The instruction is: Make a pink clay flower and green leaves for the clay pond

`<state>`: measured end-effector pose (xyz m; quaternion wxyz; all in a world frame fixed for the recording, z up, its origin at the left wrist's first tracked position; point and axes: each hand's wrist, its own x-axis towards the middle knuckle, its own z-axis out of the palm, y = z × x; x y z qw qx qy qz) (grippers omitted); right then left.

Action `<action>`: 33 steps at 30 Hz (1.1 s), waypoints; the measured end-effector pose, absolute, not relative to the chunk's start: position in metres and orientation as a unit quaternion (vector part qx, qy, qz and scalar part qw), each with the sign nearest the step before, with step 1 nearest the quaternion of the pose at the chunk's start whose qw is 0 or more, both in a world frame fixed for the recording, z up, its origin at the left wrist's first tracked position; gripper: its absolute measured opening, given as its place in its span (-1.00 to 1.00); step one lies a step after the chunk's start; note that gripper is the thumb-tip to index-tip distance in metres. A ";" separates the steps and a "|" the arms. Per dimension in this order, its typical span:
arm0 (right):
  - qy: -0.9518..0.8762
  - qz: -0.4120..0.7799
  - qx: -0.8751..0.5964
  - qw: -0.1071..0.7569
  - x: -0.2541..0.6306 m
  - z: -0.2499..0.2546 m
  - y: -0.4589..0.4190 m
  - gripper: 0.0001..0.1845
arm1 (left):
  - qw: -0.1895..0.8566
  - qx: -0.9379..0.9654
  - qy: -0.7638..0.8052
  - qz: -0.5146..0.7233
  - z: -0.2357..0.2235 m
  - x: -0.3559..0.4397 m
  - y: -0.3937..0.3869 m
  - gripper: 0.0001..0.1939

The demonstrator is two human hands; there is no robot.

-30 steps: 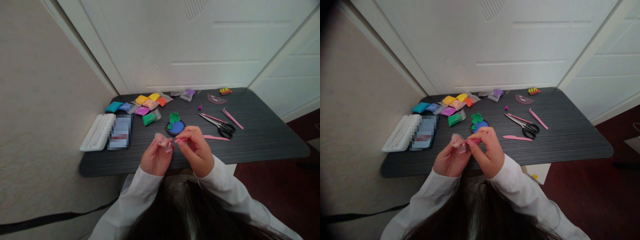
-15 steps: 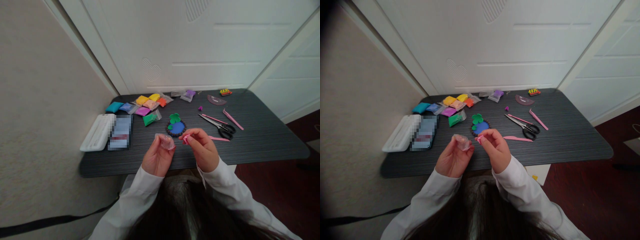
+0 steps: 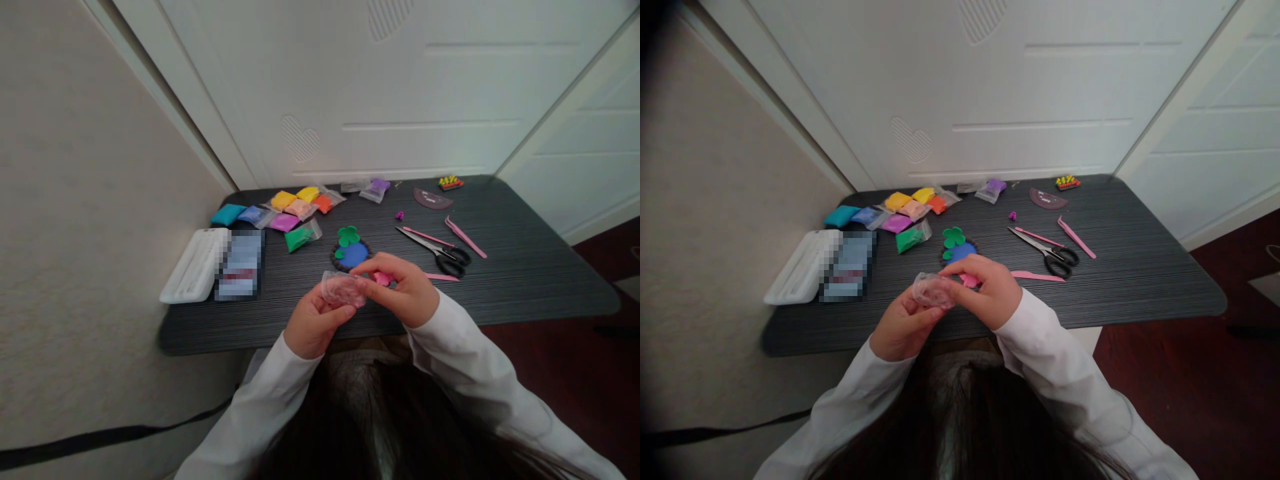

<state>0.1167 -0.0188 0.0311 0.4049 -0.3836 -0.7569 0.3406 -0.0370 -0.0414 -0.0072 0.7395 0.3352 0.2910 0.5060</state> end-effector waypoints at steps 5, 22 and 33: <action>-0.762 0.325 -0.408 0.383 0.116 0.030 -0.011 -0.87 | 0.743 0.363 0.313 0.466 -0.008 -0.039 -0.043 -0.81; -0.780 0.241 -0.417 0.399 0.107 0.020 -0.007 -0.85 | 0.626 0.490 0.436 0.421 -0.004 -0.041 -0.037 -0.86; -0.756 0.248 -0.423 0.433 0.105 0.019 -0.004 -0.83 | 0.668 0.370 0.334 0.553 -0.006 -0.036 -0.038 -0.86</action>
